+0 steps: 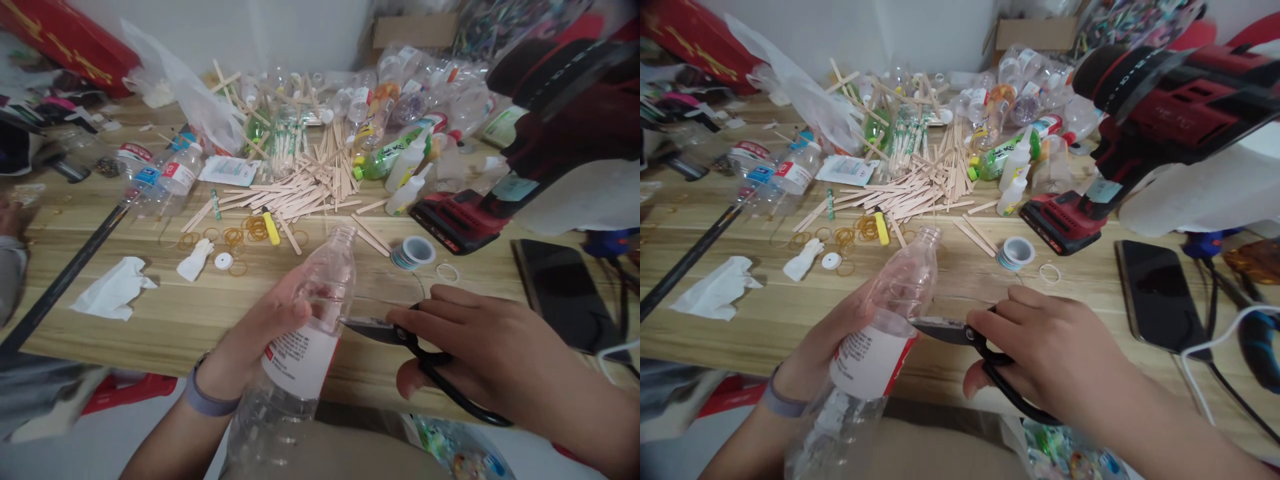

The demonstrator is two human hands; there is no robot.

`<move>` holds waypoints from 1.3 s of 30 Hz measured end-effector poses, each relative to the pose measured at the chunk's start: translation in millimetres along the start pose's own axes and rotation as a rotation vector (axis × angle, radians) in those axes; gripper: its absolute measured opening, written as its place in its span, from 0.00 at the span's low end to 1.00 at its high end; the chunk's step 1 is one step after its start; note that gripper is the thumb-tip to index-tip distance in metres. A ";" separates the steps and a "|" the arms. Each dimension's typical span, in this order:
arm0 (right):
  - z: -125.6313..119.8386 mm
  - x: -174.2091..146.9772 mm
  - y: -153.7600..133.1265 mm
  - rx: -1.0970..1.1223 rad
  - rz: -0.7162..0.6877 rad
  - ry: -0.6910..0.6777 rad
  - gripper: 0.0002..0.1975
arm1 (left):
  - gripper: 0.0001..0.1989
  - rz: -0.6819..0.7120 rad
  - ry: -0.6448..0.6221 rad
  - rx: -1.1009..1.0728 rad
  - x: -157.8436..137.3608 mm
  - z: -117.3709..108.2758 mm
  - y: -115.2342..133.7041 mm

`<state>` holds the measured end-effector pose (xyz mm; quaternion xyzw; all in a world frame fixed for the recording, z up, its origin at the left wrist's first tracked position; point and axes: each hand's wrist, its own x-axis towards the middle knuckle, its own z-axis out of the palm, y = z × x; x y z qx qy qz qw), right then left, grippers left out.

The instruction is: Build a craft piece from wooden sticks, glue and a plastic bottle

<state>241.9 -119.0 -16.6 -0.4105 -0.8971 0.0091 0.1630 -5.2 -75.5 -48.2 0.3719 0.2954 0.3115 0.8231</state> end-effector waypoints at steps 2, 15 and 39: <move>5.6 -3.1 -3.3 0.013 0.041 0.025 0.26 | 0.28 0.023 0.008 -0.019 -0.7 1.1 -1.5; 34.9 -1.3 -21.5 0.141 0.227 0.232 0.26 | 0.27 0.220 0.167 -0.056 1.3 17.4 -13.9; 35.7 -6.0 -24.5 0.346 0.401 0.096 0.20 | 0.29 0.327 0.184 -0.115 3.5 6.0 -30.5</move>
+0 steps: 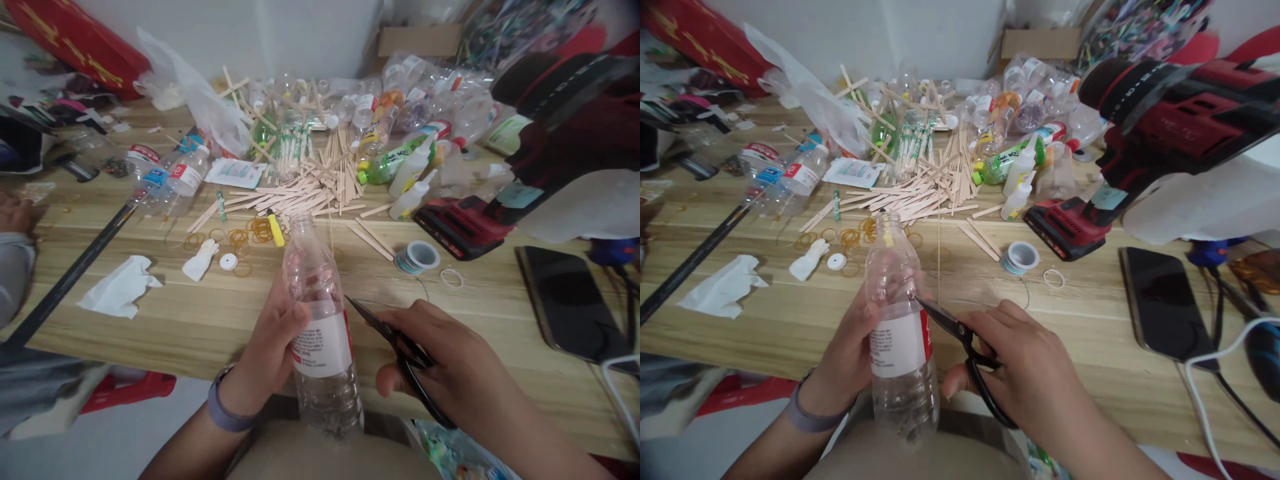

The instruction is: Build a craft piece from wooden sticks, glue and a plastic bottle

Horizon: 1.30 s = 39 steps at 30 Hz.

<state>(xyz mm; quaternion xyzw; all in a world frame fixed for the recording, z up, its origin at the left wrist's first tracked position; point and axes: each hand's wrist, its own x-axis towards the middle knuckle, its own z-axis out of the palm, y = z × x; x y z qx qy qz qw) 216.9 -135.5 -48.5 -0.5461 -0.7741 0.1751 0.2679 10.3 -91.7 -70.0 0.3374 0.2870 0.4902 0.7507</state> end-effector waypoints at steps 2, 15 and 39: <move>-3.3 1.6 1.7 -0.097 -0.056 0.004 0.23 | 0.29 -0.009 0.000 -0.015 -0.1 0.5 0.8; -13.3 3.5 6.3 -0.358 -0.203 0.025 0.27 | 0.25 -0.005 -0.027 0.024 2.1 3.8 3.2; -17.9 2.5 5.3 -0.370 -0.224 -0.011 0.28 | 0.31 -0.037 0.011 0.159 2.3 5.9 5.3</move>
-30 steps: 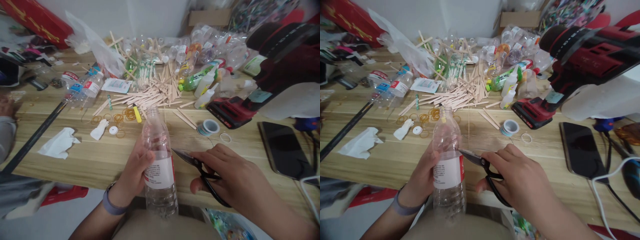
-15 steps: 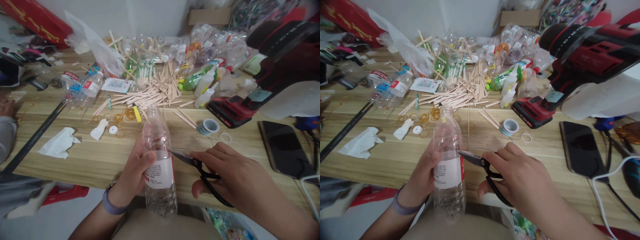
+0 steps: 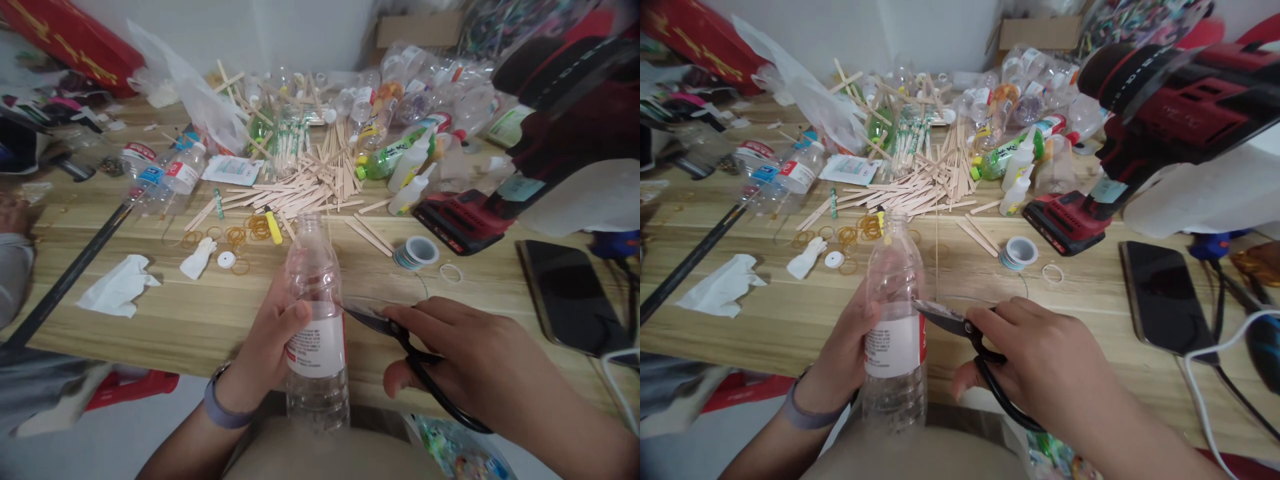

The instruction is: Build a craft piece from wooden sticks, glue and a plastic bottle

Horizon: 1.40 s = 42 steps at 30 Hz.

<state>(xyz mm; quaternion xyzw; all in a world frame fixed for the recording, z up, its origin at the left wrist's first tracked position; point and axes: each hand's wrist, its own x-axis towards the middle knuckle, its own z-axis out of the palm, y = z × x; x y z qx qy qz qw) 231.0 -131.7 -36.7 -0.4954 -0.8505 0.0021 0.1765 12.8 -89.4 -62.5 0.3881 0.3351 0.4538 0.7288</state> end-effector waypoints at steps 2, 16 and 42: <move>-1.7 0.5 1.9 -0.004 -0.010 -0.011 0.27 | 0.29 -0.015 -0.020 -0.044 0.0 -0.6 0.0; -12.5 2.9 10.3 -0.117 -0.099 -0.043 0.31 | 0.31 -0.101 -0.027 -0.046 -0.1 -5.6 0.0; 11.2 -2.4 -13.7 0.316 0.120 0.021 0.25 | 0.29 -0.026 -0.004 -0.073 -3.6 0.9 -5.0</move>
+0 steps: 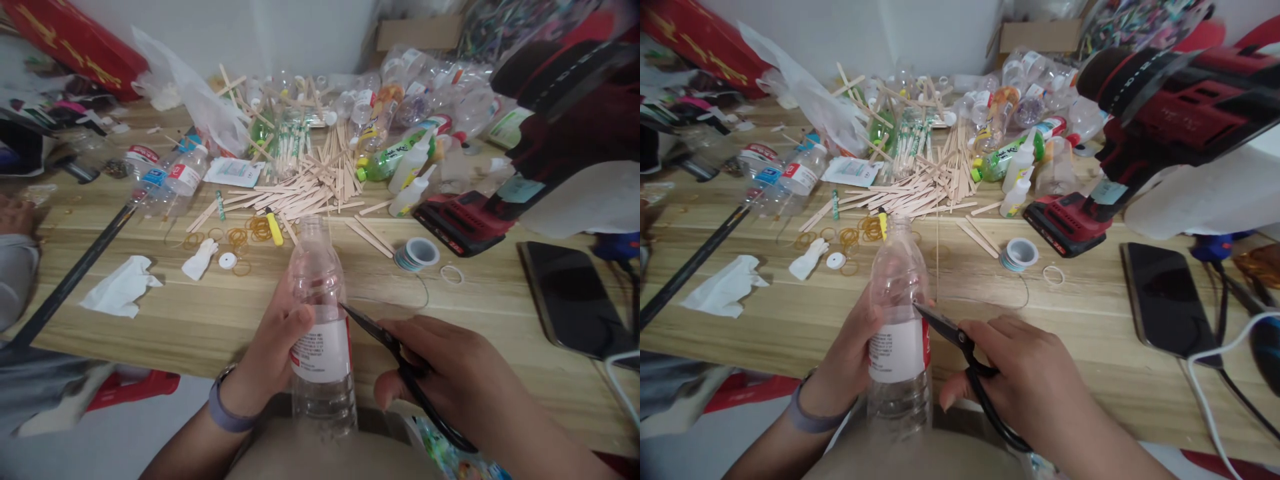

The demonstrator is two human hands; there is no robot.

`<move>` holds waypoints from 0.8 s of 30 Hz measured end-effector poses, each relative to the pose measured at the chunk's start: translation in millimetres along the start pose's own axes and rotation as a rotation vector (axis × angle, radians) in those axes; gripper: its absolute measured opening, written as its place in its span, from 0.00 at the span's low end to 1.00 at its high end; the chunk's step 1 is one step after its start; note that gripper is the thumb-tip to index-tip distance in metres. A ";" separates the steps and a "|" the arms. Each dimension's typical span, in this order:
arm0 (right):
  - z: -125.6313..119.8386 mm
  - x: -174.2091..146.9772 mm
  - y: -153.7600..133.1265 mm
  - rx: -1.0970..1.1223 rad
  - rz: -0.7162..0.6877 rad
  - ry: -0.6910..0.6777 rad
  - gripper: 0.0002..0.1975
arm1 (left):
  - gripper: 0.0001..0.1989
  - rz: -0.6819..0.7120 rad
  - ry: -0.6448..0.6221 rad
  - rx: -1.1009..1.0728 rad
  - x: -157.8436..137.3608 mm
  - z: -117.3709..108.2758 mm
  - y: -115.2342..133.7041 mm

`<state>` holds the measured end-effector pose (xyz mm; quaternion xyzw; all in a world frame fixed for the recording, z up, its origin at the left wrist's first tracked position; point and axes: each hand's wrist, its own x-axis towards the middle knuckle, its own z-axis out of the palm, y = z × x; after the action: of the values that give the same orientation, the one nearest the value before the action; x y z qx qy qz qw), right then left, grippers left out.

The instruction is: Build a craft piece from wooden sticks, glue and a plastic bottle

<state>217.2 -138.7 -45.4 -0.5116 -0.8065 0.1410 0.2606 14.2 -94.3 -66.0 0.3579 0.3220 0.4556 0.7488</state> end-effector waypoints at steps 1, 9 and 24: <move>2.4 -0.7 -0.7 0.028 0.019 0.009 0.24 | 0.30 0.009 0.002 0.003 -0.2 0.0 -0.3; 6.7 -1.0 -12.5 0.347 0.279 -0.088 0.21 | 0.34 0.005 -0.029 0.023 -0.9 -3.7 -7.1; -17.7 0.8 17.5 -0.418 -0.174 0.037 0.25 | 0.24 -0.216 0.021 -0.002 1.0 -3.0 17.6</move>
<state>240.0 -131.1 -39.2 -0.4856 -0.8543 -0.0617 0.1748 4.2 -86.9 -53.2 0.3154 0.3663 0.3762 0.7904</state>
